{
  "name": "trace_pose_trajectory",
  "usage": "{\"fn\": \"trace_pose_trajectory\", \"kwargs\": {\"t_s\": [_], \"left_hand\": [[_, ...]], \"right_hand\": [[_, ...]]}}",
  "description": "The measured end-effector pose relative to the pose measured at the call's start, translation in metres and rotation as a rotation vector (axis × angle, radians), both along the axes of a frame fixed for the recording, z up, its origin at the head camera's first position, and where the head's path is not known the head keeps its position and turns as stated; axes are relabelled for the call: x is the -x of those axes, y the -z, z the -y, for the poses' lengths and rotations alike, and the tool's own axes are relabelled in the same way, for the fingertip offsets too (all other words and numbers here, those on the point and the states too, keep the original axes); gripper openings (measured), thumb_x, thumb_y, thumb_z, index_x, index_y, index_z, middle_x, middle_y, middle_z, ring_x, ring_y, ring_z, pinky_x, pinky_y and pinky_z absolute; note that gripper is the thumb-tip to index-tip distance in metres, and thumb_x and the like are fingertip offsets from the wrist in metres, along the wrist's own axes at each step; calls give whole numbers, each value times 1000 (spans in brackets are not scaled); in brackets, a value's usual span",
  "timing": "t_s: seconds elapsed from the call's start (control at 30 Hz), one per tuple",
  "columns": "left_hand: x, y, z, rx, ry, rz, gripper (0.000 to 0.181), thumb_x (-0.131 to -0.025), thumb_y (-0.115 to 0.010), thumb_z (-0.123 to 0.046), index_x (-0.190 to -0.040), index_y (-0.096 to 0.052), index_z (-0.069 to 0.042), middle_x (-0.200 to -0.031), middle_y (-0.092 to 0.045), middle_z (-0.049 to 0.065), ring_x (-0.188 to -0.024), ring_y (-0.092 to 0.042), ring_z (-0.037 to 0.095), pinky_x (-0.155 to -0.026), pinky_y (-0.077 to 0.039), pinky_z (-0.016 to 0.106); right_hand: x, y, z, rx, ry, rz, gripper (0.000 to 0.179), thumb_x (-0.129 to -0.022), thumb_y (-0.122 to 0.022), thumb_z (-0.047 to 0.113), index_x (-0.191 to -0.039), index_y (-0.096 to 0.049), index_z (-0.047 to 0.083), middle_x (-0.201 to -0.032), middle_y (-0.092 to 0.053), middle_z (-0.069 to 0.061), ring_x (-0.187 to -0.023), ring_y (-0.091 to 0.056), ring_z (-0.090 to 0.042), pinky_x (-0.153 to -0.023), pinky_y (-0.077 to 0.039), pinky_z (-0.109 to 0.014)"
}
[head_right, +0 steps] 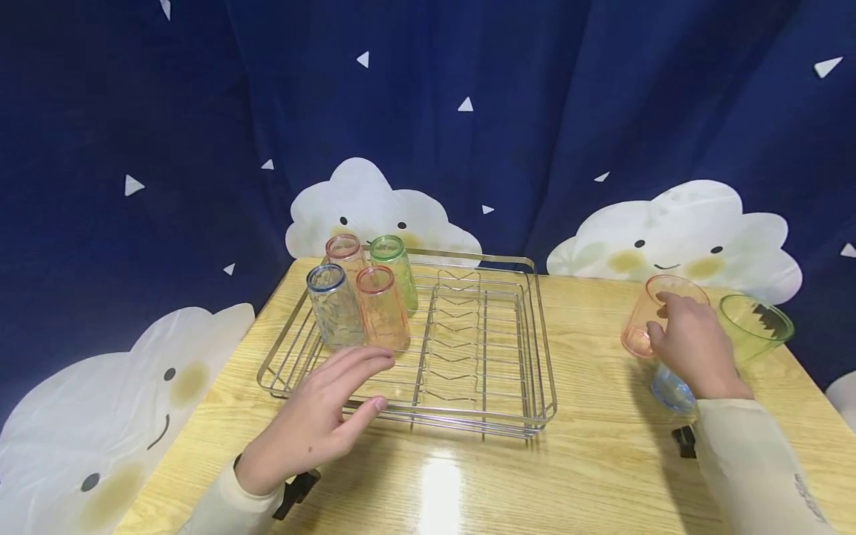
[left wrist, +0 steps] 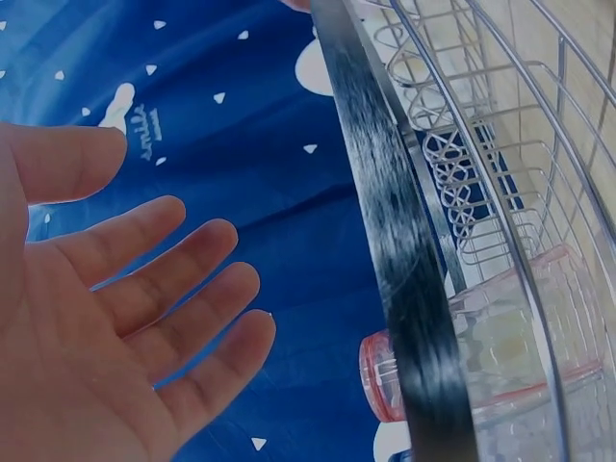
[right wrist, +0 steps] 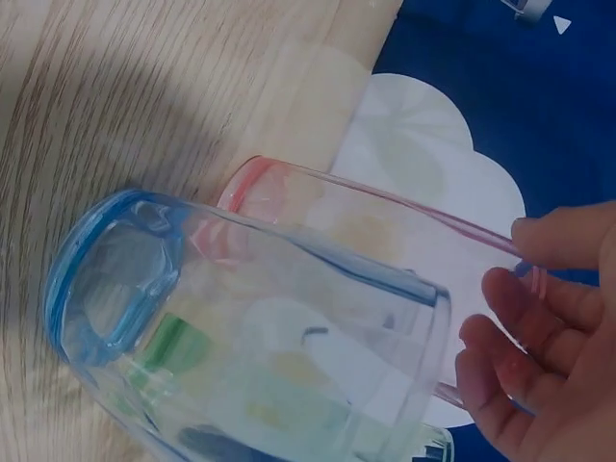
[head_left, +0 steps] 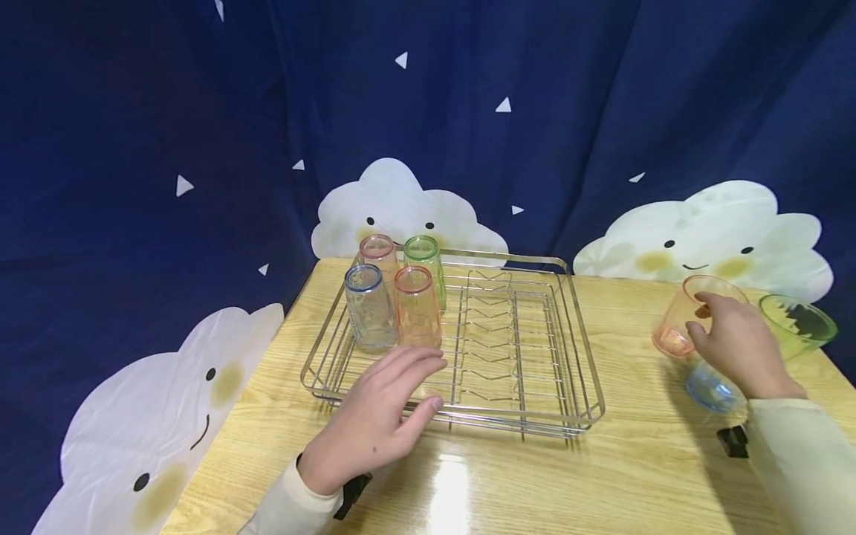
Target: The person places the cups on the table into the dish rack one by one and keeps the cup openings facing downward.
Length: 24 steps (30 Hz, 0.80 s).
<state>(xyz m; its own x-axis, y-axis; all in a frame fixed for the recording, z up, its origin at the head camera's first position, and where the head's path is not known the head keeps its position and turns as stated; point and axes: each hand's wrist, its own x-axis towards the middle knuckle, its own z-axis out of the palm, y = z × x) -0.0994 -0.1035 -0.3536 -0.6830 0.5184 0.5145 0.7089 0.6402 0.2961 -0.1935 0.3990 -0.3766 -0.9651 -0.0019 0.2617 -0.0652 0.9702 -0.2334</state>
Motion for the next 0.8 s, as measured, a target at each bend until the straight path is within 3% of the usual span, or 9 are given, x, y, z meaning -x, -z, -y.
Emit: {"fn": "trace_pose_trajectory", "kwargs": {"t_s": [0.13, 0.3, 0.53, 0.67, 0.8], "left_hand": [[0, 1, 0, 2, 5, -2, 40, -92, -65, -28, -130, -62, -13, -135, -62, 2, -129, -56, 18, -111, -46, 39], [1, 1, 0, -3, 1, -11, 40, -91, -65, -28, -127, -63, -12, -134, -63, 3, -129, -57, 20, -110, -46, 40], [-1, 3, 0, 17, -17, 17, 37, -92, -64, -28, -127, -64, -16, -135, -62, -1, -128, -57, 17, -112, -45, 38], [-1, 4, 0, 10, -17, 9, 37, -91, -65, -27, -126, -64, -15, -135, -63, 0, -127, -57, 17, -109, -47, 37], [0, 3, 0, 9, -18, 14, 37, -92, -64, -28, -126, -64, -15, -135, -63, -1, -128, -57, 16, -109, -47, 36]], "right_hand": [[4, 4, -2, 0, -49, -5, 43, -85, -61, 6, -125, -56, -11, -100, -67, -33, -85, -63, -49, -69, -48, -61], [4, 7, -2, -30, -114, -118, 27, -83, -67, 1, -109, -68, -5, -86, -72, -26, -65, -65, -34, -57, -48, -52], [-2, 5, 2, -13, -97, -177, 24, -84, -69, 0, -108, -69, -4, -90, -72, -26, -72, -66, -42, -63, -48, -56], [-9, -3, 7, 30, -69, -198, 24, -84, -69, -1, -108, -69, -4, -90, -72, -27, -73, -65, -42, -55, -45, -42], [-15, -13, 14, 18, -78, -300, 22, -82, -71, -4, -104, -70, -4, -87, -72, -26, -71, -63, -42, -52, -38, -35]]}}
